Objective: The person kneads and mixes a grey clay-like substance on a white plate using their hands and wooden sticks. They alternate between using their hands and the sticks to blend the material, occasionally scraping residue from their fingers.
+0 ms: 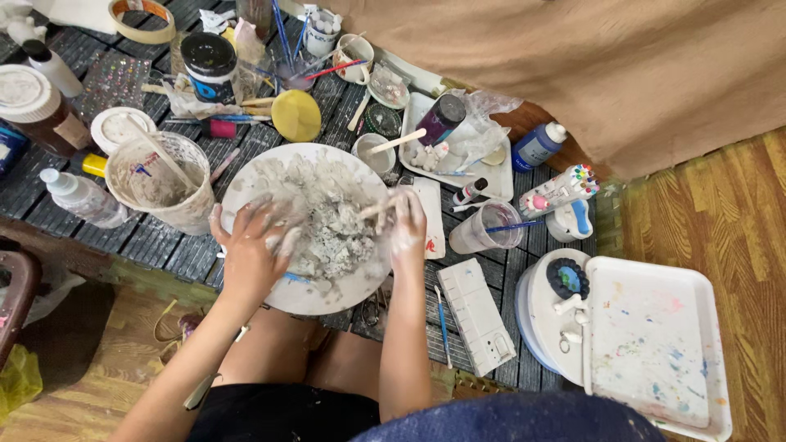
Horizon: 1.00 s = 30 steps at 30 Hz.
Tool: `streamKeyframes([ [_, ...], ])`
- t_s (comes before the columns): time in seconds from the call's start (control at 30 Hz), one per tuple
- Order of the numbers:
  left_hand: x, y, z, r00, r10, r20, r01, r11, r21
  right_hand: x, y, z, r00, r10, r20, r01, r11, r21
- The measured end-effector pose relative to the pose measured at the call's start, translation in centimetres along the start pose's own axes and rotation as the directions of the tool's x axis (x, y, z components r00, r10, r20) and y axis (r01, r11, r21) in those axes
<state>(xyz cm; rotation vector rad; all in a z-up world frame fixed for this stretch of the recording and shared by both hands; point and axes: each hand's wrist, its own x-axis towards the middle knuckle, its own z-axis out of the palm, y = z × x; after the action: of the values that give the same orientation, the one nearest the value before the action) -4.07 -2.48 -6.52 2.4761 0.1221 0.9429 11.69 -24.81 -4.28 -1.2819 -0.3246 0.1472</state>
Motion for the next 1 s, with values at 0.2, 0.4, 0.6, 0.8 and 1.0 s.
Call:
streamKeyframes([
  [0.2, -0.1, -1.9, 0.3, 0.999, -0.043, 0.032, 0.044, 0.998, -0.047, -9.0, 1.7, 1.0, 0.966, -0.245, -0.088, 0.244, 0.970, -0.023],
  [0.4, 0.5, -1.1, -0.6, 0.999, 0.028, -0.014, -0.029, 0.999, -0.034, -11.9, 2.1, 2.0, 0.957, -0.270, -0.103, 0.268, 0.963, -0.037],
  [0.6, 0.7, -0.8, -1.1, 0.996, 0.007, -0.089, -0.015, 0.996, -0.092, -13.1, 3.0, -1.7, 0.981, -0.078, -0.180, 0.000, 0.916, -0.400],
  [0.8, 0.4, -1.0, -1.0, 0.997, -0.009, -0.072, 0.002, 0.995, -0.102, -13.4, 3.9, -3.2, 0.975, 0.085, -0.203, -0.124, 0.975, -0.185],
  [1.0, 0.4, -0.6, -1.2, 0.997, -0.031, -0.071, 0.021, 0.991, -0.128, -13.4, 0.5, -1.5, 0.993, -0.065, -0.098, 0.005, 0.855, -0.519],
])
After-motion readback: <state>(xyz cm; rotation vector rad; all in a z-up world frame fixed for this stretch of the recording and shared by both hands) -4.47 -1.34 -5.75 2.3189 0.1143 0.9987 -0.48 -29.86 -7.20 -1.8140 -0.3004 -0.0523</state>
